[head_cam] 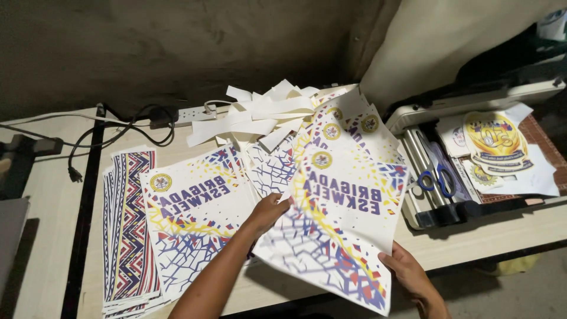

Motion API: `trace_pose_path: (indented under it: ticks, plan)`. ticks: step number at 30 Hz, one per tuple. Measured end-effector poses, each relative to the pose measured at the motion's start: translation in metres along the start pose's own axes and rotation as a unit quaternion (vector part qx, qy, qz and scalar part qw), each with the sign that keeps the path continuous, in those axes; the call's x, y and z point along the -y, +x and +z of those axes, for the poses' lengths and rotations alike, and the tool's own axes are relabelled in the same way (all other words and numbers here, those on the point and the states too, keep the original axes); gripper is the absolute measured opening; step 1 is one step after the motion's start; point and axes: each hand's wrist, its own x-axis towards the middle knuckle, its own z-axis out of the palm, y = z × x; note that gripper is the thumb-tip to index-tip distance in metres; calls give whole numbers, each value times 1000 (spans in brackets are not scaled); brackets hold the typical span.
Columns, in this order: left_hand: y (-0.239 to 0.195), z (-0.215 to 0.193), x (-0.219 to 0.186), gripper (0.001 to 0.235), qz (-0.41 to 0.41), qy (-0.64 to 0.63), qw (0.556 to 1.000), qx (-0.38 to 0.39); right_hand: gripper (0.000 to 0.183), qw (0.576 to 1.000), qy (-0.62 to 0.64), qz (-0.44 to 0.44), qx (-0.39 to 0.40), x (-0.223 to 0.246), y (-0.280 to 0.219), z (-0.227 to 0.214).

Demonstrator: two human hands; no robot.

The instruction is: Sorting through printed sheets and cutting them to size with scissors.

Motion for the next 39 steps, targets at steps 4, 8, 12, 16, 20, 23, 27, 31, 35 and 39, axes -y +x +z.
trace_pose_path:
  ticks: [4,8,12,16,20,23,27,31,35,39]
  plan:
    - [13,-16,18,48,-5,-26,1000,6,51,999,-6,6,50,36,-17,32]
    - [9,-46,36,37,8,-241,969,-58,48,984,-138,17,113,25,16,31]
    - [2,-90,64,36,10,-454,887,-87,46,978,-187,61,77,63,22,108]
    - [-30,-133,80,39,37,-575,816,-49,40,977,-181,53,102,44,68,136]
    - [-54,-166,109,38,55,-633,770,-59,29,983,-138,87,80,38,82,187]
    - [-75,-189,120,33,72,-623,770,-112,24,982,-139,76,98,20,104,205]
    - [-77,-220,160,30,85,-585,781,-200,28,970,-208,76,104,9,111,251]
    - [-83,-240,184,30,63,-410,834,-363,31,955,-279,72,78,15,101,318]
    - [-107,-226,180,38,76,30,881,-466,29,947,-307,51,82,11,108,357]
    - [-131,-199,167,56,85,266,918,-281,30,945,-320,19,69,-23,162,350]
